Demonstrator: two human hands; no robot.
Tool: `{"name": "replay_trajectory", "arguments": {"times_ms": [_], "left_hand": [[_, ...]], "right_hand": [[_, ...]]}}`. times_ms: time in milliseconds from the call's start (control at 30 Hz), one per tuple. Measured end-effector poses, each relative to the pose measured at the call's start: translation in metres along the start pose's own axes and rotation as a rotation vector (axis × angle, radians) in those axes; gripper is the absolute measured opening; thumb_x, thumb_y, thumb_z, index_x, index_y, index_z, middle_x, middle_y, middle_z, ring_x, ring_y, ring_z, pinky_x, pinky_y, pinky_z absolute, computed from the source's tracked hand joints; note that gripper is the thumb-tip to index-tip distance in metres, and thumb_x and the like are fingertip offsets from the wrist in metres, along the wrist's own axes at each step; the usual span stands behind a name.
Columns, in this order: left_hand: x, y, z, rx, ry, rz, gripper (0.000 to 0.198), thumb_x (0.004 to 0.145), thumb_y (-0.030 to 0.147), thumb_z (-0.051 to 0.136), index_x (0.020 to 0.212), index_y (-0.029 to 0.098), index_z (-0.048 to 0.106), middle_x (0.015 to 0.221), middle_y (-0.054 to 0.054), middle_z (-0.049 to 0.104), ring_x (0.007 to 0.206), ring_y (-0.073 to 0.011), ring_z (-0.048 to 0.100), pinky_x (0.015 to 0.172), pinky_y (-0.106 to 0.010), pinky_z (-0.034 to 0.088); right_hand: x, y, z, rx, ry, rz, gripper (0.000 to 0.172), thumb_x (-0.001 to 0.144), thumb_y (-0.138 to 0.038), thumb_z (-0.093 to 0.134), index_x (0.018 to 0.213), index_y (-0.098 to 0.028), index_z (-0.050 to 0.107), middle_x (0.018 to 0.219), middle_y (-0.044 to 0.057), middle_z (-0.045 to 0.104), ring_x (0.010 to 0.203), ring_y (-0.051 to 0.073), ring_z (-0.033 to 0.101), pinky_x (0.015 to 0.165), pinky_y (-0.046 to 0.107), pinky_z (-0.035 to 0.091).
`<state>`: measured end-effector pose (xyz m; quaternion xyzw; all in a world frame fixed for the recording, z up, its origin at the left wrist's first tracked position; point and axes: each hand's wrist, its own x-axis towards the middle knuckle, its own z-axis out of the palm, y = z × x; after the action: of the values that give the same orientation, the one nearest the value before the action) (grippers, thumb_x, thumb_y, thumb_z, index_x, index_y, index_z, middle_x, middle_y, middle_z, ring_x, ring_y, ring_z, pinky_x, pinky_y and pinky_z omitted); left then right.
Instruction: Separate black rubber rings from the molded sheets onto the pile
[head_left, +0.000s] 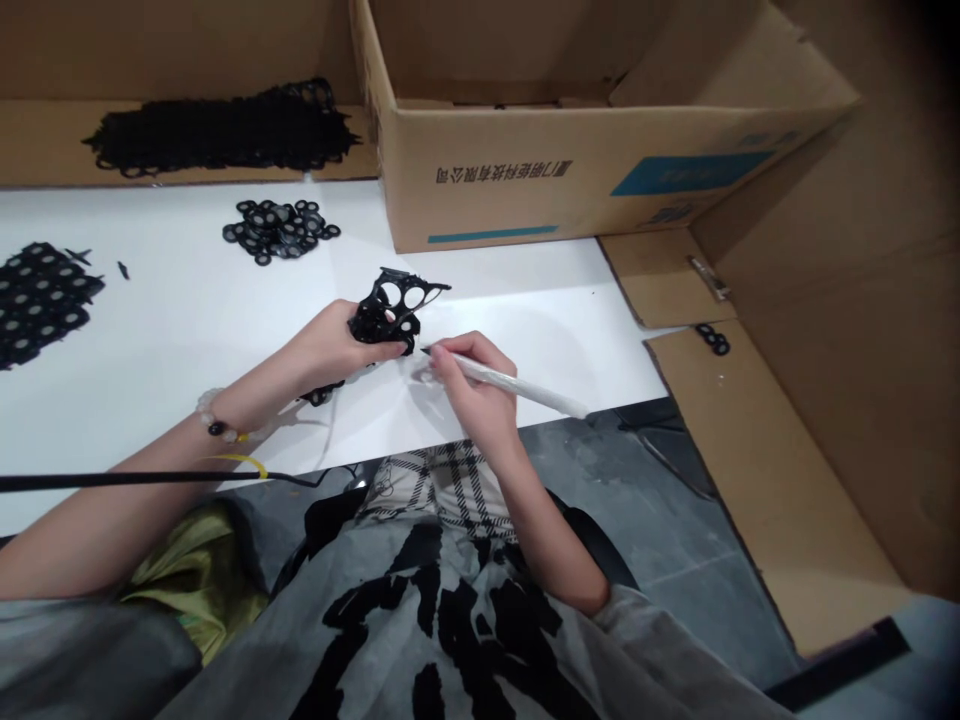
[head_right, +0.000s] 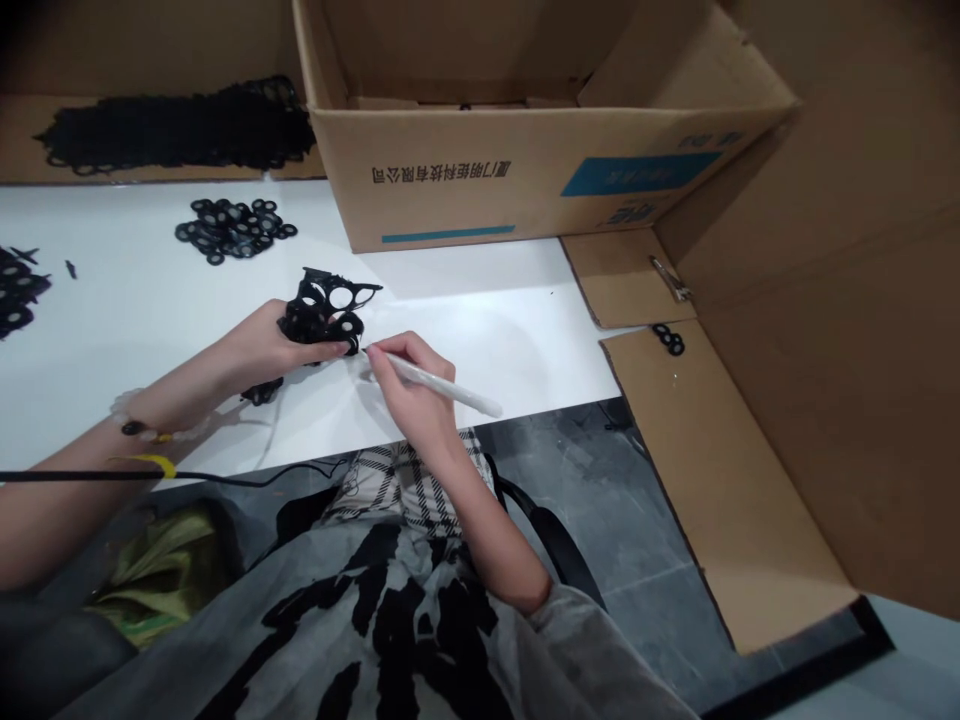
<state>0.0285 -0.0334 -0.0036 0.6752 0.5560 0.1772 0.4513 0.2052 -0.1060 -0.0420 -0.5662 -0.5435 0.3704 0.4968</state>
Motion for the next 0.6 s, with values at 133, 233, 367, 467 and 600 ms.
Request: {"name": "replay_trajectory", "arguments": {"times_ms": [133, 233, 367, 467, 600], "left_hand": [[0.002, -0.004, -0.005, -0.03, 0.037, -0.01, 0.035, 0.065, 0.043, 0.077, 0.081, 0.013, 0.07, 0.077, -0.005, 0.069, 0.072, -0.0214, 0.061, 0.063, -0.03, 0.045], [0.003, -0.003, -0.008, -0.076, -0.005, -0.006, 0.033, 0.067, 0.042, 0.075, 0.084, 0.014, 0.071, 0.08, -0.005, 0.07, 0.07, -0.0197, 0.06, 0.063, -0.03, 0.044], [0.001, -0.001, -0.01, -0.103, -0.002, -0.045, 0.033, 0.068, 0.045, 0.074, 0.079, 0.015, 0.07, 0.077, -0.005, 0.069, 0.067, -0.0183, 0.059, 0.06, -0.029, 0.04], [0.001, -0.001, -0.01, -0.165, 0.038, -0.07, 0.033, 0.066, 0.046, 0.076, 0.079, 0.015, 0.07, 0.079, -0.005, 0.071, 0.071, -0.0196, 0.061, 0.062, -0.03, 0.041], [0.003, -0.003, -0.011, -0.251, 0.107, -0.062, 0.036, 0.063, 0.043, 0.079, 0.084, 0.016, 0.07, 0.086, -0.005, 0.073, 0.079, -0.0217, 0.063, 0.07, -0.032, 0.046]], "right_hand": [[0.019, 0.007, -0.031, -0.307, 0.033, -0.121, 0.017, 0.091, -0.032, 0.054, 0.095, -0.022, 0.066, 0.076, 0.002, 0.067, 0.068, 0.016, 0.061, 0.065, 0.031, 0.047], [0.047, 0.013, -0.06, -0.58, -0.033, -0.235, 0.017, 0.086, -0.024, 0.054, 0.092, -0.02, 0.07, 0.09, 0.008, 0.068, 0.079, 0.021, 0.062, 0.075, 0.035, 0.049], [0.085, 0.017, -0.081, -0.778, -0.184, -0.329, 0.038, 0.083, -0.009, 0.041, 0.105, -0.015, 0.071, 0.103, 0.014, 0.067, 0.093, 0.026, 0.063, 0.082, 0.039, 0.05], [0.105, 0.019, -0.08, -0.865, -0.274, -0.359, 0.045, 0.083, -0.008, 0.038, 0.113, -0.013, 0.071, 0.109, 0.016, 0.066, 0.101, 0.028, 0.062, 0.089, 0.04, 0.05], [0.121, 0.015, -0.073, -0.921, -0.437, -0.379, 0.049, 0.083, -0.004, 0.037, 0.117, -0.013, 0.07, 0.113, 0.015, 0.067, 0.108, 0.028, 0.06, 0.095, 0.04, 0.048]]}}
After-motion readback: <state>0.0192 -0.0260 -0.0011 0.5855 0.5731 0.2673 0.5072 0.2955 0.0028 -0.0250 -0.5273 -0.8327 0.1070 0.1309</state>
